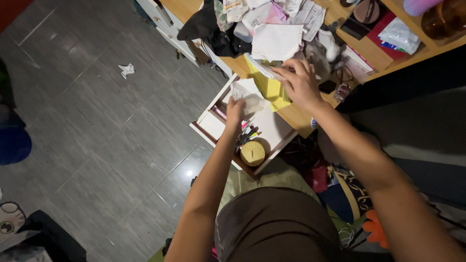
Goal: The person empties a cluttered drawer and reorganizes its contents. They remove papers, a black pouch, and other items, then place them back into the drawer in a more orderly manner.
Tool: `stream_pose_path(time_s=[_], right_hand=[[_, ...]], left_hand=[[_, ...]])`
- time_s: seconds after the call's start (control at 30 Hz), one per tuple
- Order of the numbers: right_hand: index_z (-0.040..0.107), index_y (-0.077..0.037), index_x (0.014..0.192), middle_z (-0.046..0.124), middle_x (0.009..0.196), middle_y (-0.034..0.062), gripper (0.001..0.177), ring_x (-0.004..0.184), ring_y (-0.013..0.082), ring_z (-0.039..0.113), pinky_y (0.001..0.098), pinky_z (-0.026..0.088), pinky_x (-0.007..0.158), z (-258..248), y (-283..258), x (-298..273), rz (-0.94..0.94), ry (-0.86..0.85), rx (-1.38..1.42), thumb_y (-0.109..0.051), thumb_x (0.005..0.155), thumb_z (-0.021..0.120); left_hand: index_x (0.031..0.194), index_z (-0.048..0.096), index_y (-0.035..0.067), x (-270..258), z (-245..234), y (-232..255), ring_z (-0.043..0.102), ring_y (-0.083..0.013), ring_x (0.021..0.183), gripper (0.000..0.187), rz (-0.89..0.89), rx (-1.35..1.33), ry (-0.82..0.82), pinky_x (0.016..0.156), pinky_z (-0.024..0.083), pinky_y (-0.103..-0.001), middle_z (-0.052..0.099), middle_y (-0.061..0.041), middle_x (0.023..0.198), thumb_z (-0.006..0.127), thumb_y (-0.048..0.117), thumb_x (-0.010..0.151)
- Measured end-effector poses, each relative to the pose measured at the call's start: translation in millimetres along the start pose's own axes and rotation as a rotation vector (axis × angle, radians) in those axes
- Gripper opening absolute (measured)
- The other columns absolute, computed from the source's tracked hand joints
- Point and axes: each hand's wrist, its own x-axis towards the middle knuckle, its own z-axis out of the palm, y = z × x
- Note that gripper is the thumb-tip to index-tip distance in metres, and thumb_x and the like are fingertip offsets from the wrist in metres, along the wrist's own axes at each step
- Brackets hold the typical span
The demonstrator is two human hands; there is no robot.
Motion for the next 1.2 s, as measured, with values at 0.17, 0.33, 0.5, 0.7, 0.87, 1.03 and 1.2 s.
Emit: stream_pose_path(time_s=[0.17,0.33,0.5,0.7,0.87,1.03,1.2], right_hand=[[0.075,-0.017,0.132,0.061,0.123,0.0045,0.042,0.119,0.0244,0.054,0.0433,0.036,0.102,-17.9,-8.1,6.2,-0.06,-0.018,-0.051,-0.003,0.093,0.069],[0.073,-0.019,0.134,0.062,0.125,0.0037,0.043,0.118,0.0243,0.055,0.0417,0.038,0.105,-32.3,-14.6,9.8,-0.134,0.015,-0.123,-0.004,0.094,0.071],[0.073,-0.024,0.134,0.066,0.122,0.0019,0.043,0.117,0.0221,0.057,0.0387,0.042,0.106,-44.4,-12.2,12.9,-0.189,0.018,-0.207,-0.006,0.095,0.07],[0.074,-0.014,0.131,0.071,0.113,0.0048,0.031,0.104,0.021,0.06,0.0318,0.05,0.091,-66.6,-5.0,7.1,-0.126,0.056,-0.034,-0.01,0.101,0.069],[0.071,-0.007,0.119,0.073,0.105,0.0059,0.015,0.091,0.0139,0.07,0.0247,0.057,0.078,-92.6,-1.4,-10.3,0.188,0.101,0.35,-0.016,0.111,0.061],[0.064,-0.002,0.131,0.07,0.12,0.0088,0.025,0.107,0.0139,0.067,0.0291,0.056,0.093,-102.1,-13.4,-23.8,0.506,0.283,1.044,-0.018,0.112,0.062],[0.051,-0.001,0.144,0.062,0.141,0.0112,0.04,0.132,0.02,0.062,0.0373,0.051,0.114,-115.4,-22.7,-22.1,0.542,0.367,1.461,-0.021,0.111,0.061]], left_hand=[[0.122,0.036,0.005,-0.5,25.9,12.9,0.069,-0.0293,0.09,0.037,-0.014,0.013,0.024,0.067,0.065,-0.045,0.059,-0.02,0.114,0.054,0.01,0.09],[0.121,0.029,0.006,2.2,52.5,8.7,0.072,-0.0339,0.082,0.041,0.0,0.086,0.06,0.059,0.066,-0.044,0.058,-0.024,0.11,0.052,0.009,0.087],[0.131,0.034,0.0,6.0,71.2,2.6,0.07,-0.0323,0.084,0.049,0.23,0.472,0.15,0.065,0.058,-0.041,0.066,-0.027,0.108,0.057,0.012,0.089],[0.134,0.037,0.0,0.1,73.8,3.6,0.069,-0.0281,0.085,0.049,0.232,0.451,0.09,0.074,0.056,-0.039,0.068,-0.024,0.107,0.055,0.015,0.092],[0.131,0.051,-0.003,-2.2,69.6,3.3,0.06,-0.0256,0.084,0.042,0.139,0.183,0.033,0.068,0.051,-0.037,0.065,-0.022,0.106,0.06,0.015,0.094],[0.131,0.047,0.006,-9.5,60.7,5.3,0.068,-0.021,0.094,0.044,0.073,0.045,0.006,0.073,0.059,-0.037,0.065,-0.013,0.118,0.056,0.019,0.09],[0.127,0.05,0.001,-11.1,63.2,15.4,0.069,-0.0272,0.094,0.04,0.033,0.052,-0.025,0.076,0.06,-0.042,0.065,-0.02,0.115,0.055,0.022,0.093]])
